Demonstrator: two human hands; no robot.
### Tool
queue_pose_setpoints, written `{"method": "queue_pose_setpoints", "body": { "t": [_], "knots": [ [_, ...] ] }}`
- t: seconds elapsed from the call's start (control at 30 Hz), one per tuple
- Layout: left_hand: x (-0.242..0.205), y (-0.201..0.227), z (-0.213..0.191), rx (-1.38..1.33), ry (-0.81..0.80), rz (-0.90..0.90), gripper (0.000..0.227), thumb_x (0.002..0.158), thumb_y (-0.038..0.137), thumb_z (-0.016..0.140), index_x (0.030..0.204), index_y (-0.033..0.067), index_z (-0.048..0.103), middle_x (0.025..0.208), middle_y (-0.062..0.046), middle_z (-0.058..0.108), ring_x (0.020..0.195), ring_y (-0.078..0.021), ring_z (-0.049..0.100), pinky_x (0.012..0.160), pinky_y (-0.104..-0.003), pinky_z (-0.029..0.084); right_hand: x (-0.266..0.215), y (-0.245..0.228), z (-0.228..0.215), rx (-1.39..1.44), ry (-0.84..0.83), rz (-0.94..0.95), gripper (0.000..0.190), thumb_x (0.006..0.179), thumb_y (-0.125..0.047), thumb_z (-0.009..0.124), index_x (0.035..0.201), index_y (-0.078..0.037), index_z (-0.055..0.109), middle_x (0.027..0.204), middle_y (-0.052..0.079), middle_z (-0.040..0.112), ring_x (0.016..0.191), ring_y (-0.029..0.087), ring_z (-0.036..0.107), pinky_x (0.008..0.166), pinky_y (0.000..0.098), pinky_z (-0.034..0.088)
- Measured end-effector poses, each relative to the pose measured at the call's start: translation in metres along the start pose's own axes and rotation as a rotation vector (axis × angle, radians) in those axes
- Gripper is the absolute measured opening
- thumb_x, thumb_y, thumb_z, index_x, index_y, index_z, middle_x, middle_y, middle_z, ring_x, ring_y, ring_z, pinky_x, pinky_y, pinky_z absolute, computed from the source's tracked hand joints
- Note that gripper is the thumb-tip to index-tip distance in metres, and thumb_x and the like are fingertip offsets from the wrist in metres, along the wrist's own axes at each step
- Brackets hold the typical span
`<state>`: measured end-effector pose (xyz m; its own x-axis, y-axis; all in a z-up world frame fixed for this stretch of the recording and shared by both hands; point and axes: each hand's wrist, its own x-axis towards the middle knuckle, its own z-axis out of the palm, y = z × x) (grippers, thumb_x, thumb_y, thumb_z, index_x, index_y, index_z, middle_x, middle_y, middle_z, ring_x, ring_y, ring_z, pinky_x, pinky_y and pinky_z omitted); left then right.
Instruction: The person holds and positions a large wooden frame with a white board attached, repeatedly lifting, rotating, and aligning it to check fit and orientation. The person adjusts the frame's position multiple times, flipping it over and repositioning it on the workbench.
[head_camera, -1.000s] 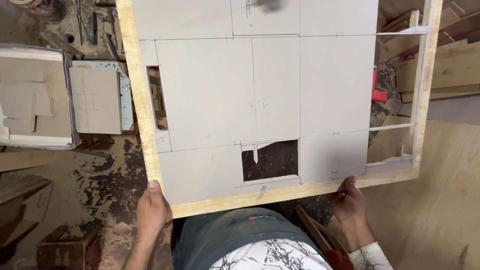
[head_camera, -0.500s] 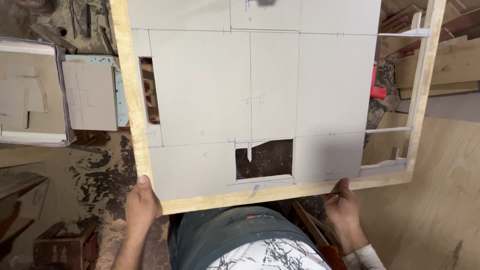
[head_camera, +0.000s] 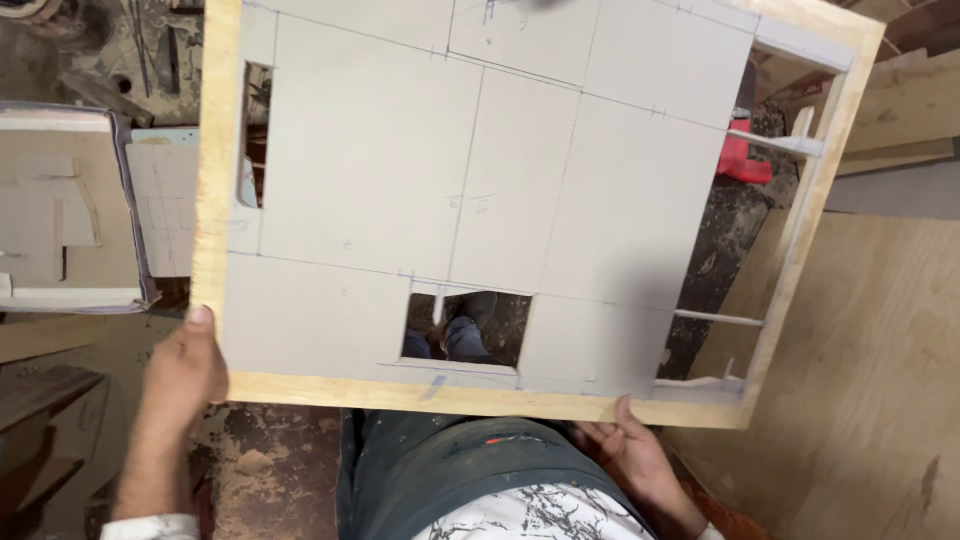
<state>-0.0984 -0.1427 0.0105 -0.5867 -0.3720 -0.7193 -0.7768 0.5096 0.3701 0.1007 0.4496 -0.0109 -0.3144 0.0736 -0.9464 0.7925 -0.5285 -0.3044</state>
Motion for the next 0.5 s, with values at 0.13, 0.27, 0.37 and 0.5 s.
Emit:
{"method": "queue_pose_setpoints", "body": {
  "t": [0.13, 0.27, 0.37, 0.5],
  "knots": [
    [0.029, 0.011, -0.036, 0.074, 0.032, 0.082, 0.084, 0.108, 0.074, 0.033, 0.086, -0.0019, 0.062, 0.076, -0.014, 0.061, 0.077, -0.0256, 0.062, 0.077, -0.050, 0.053, -0.004, 0.027, 0.014, -0.310, 0.041, 0.148, 0.082, 0.087, -0.065, 0.047, 0.141, -0.003, 0.048, 0.130, 0.020, 0.067, 0.126, 0.028, 0.063, 0.107, 0.0422, 0.050],
    [0.048, 0.031, -0.063, 0.100, 0.029, 0.071, 0.079, 0.111, 0.068, 0.036, 0.087, -0.0021, 0.064, 0.070, -0.014, 0.059, 0.067, -0.0226, 0.056, 0.065, -0.044, 0.048, -0.014, 0.051, 0.046, -0.171, -0.014, 0.297, 0.090, 0.082, -0.069, 0.053, 0.140, 0.001, 0.052, 0.129, 0.025, 0.068, 0.120, 0.031, 0.067, 0.100, 0.0418, 0.055],
    [0.055, 0.047, -0.076, 0.026, 0.024, 0.106, 0.074, 0.114, 0.061, 0.042, 0.084, -0.0042, 0.059, 0.064, -0.012, 0.052, 0.053, -0.0232, 0.045, 0.049, -0.042, 0.039, -0.023, 0.064, 0.069, -0.073, -0.068, 0.350, 0.096, 0.079, -0.071, 0.057, 0.140, 0.003, 0.055, 0.129, 0.028, 0.068, 0.116, 0.033, 0.069, 0.095, 0.0416, 0.058],
    [0.060, 0.063, -0.091, 0.068, 0.034, 0.075, 0.072, 0.113, 0.059, 0.043, 0.081, -0.0033, 0.057, 0.063, -0.010, 0.050, 0.047, -0.0218, 0.038, 0.040, -0.041, 0.029, -0.026, 0.075, 0.083, 0.029, -0.079, 0.347, 0.101, 0.076, -0.072, 0.061, 0.141, 0.005, 0.054, 0.131, 0.028, 0.067, 0.118, 0.034, 0.069, 0.095, 0.0409, 0.059]
  ]
}}
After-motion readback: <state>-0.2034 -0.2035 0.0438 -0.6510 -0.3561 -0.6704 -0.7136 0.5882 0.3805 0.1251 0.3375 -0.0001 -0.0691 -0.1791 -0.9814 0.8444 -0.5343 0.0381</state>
